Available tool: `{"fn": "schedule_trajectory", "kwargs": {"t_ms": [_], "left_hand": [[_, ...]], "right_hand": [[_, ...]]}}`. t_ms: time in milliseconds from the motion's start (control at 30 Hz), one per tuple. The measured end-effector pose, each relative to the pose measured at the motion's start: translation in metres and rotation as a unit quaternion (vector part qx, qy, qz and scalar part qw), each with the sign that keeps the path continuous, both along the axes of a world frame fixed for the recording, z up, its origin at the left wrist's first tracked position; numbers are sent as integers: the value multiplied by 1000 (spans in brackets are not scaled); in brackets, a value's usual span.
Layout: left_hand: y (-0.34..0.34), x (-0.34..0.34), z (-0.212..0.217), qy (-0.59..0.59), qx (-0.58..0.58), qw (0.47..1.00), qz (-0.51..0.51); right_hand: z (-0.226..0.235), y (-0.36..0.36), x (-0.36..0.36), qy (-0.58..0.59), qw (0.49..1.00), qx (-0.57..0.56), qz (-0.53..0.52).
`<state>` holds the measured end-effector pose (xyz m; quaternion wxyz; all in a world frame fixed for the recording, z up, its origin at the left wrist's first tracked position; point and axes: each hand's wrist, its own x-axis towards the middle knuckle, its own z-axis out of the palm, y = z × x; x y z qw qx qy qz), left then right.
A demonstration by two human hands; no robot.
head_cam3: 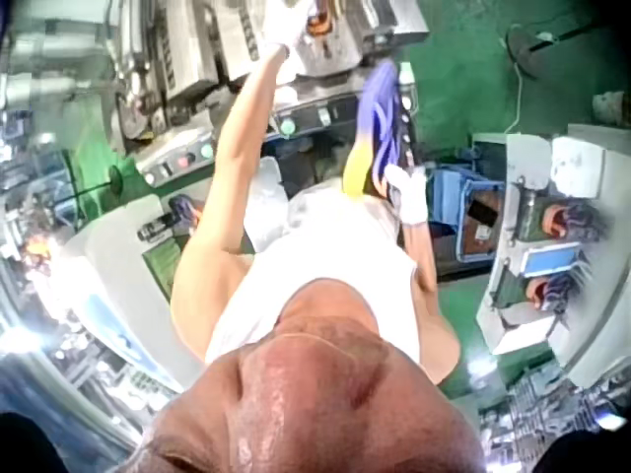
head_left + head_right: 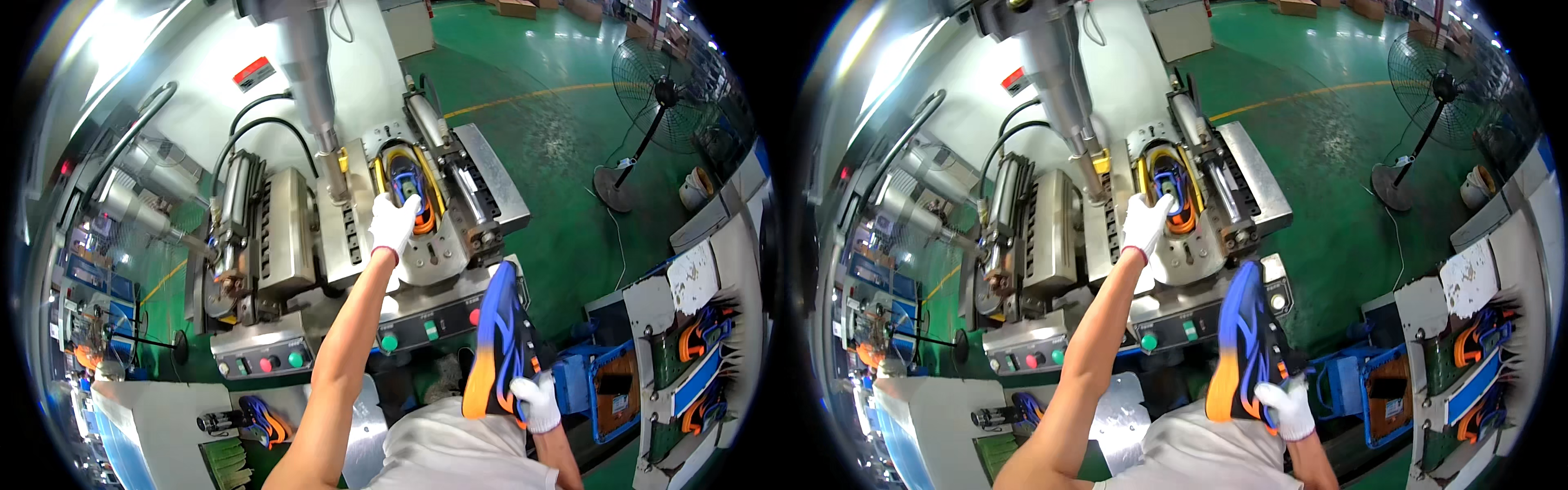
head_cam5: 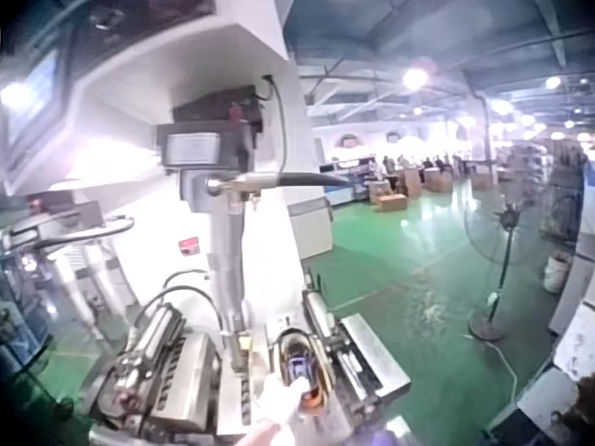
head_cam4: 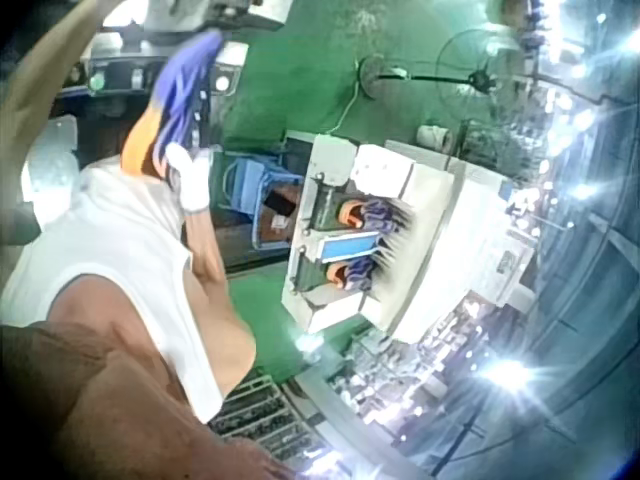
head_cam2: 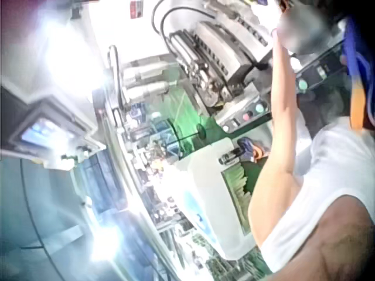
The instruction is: The person places a shoe into a pressing machine, activates the press, and then moves the pressed shoe to a conveyor belt. The person repeats this process with several shoes from a nearby rack.
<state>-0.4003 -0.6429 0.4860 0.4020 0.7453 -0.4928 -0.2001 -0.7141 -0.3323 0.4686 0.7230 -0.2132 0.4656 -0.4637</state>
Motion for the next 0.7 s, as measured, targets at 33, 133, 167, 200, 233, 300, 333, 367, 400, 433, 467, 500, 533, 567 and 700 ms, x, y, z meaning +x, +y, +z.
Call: {"fn": "schedule_trajectory", "kwargs": {"t_ms": [33, 133, 167, 200, 233, 300, 333, 367, 400, 433, 467, 500, 533, 567, 700], "left_hand": [[-25, -4, -8, 10, 48, 998, 27], [-82, -13, -49, -65, 132, 988, 55], [-94, -23, -56, -111, 148, 979, 87], [-111, -15, -55, -96, 188, 975, 68], [-123, -11, -54, -97, 202, 973, 59], [-136, 31, -64, -37, 232, 970, -66], [-134, 68, -84, 35, 129, 991, -11], [-129, 55, -62, 222, 82, 971, -28], [-122, 52, -45, 238, 94, 965, -52], [-106, 59, -21, 251, 102, 960, -66], [-81, 56, 3, 264, 73, 955, -115], [-50, 58, 23, 263, 70, 956, -109], [-22, 69, 30, 251, 97, 960, -78], [12, 67, 46, 285, 48, 953, -87], [156, 85, 87, 165, 82, 977, -111]], "right_hand": [[-7, 10, -7, 9, 999, 17, -42], [-13, 37, -27, 41, 988, 67, -131], [-15, 41, -33, 47, 985, 72, -149], [-17, 45, -40, 54, 982, 79, -164], [-45, 59, -45, 38, 979, 88, -181], [-24, 27, -28, 51, 987, 51, -144], [-12, 12, -19, 51, 992, 50, -106], [-7, -3, -17, 70, 989, 70, -112], [-4, -21, -14, 88, 986, 90, -114], [16, -39, -2, 82, 986, 62, -135], [35, -58, 9, 80, 984, 33, -158], [41, -71, 14, 89, 986, -7, -141], [46, -85, 21, 99, 986, -47, -124], [58, -101, 36, 96, 980, -77, -153], [63, -216, 80, 176, 977, -114, 38]]}}
